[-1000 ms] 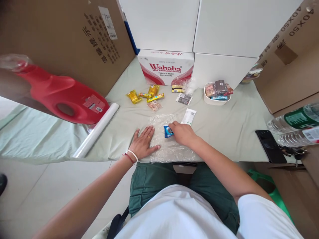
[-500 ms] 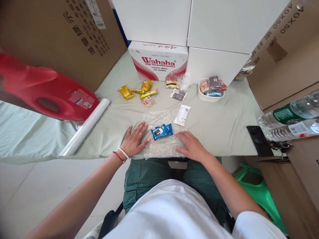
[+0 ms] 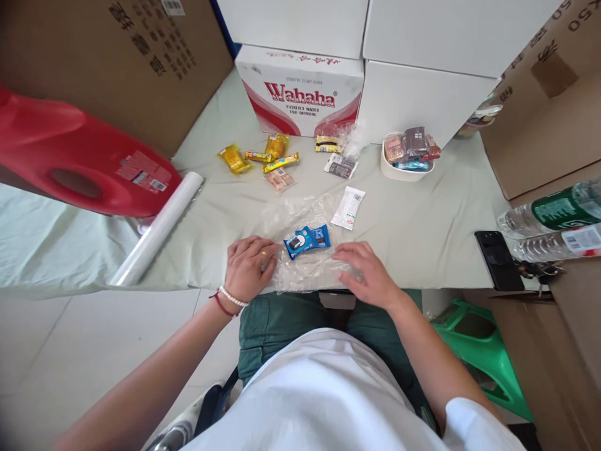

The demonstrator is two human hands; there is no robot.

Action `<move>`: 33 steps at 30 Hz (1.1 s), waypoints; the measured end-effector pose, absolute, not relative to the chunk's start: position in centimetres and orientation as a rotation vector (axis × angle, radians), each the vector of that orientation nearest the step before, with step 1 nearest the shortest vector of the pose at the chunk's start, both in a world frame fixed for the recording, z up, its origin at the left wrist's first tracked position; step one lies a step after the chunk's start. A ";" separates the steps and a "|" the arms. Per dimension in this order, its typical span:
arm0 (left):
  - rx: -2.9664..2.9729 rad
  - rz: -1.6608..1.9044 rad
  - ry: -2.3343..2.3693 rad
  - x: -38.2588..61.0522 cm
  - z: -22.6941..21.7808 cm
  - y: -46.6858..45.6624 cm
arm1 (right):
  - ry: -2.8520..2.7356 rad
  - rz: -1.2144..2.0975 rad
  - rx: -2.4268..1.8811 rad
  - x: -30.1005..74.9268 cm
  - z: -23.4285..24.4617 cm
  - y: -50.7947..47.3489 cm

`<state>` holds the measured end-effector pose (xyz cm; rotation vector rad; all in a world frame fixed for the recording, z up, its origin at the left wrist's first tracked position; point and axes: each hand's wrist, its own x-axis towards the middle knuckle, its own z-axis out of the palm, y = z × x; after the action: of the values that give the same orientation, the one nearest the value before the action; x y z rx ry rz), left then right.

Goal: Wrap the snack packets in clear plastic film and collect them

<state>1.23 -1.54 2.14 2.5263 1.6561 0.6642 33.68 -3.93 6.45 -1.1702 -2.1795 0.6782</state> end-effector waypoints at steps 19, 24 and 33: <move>2.388 0.642 1.725 0.5 -0.5 -2.0 | -2.915 0.439 -1.414 23.7 8.1 3.0; 2.407 0.681 1.711 0.6 -0.7 -2.1 | -2.866 0.445 -1.491 23.7 8.1 2.8; 2.416 0.667 1.754 0.9 -0.5 -2.2 | -2.515 0.653 -1.697 28.0 7.7 4.1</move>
<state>0.89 -2.18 -0.52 2.4164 1.7538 0.6668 28.05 4.11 7.73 -1.6973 -2.5147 0.6532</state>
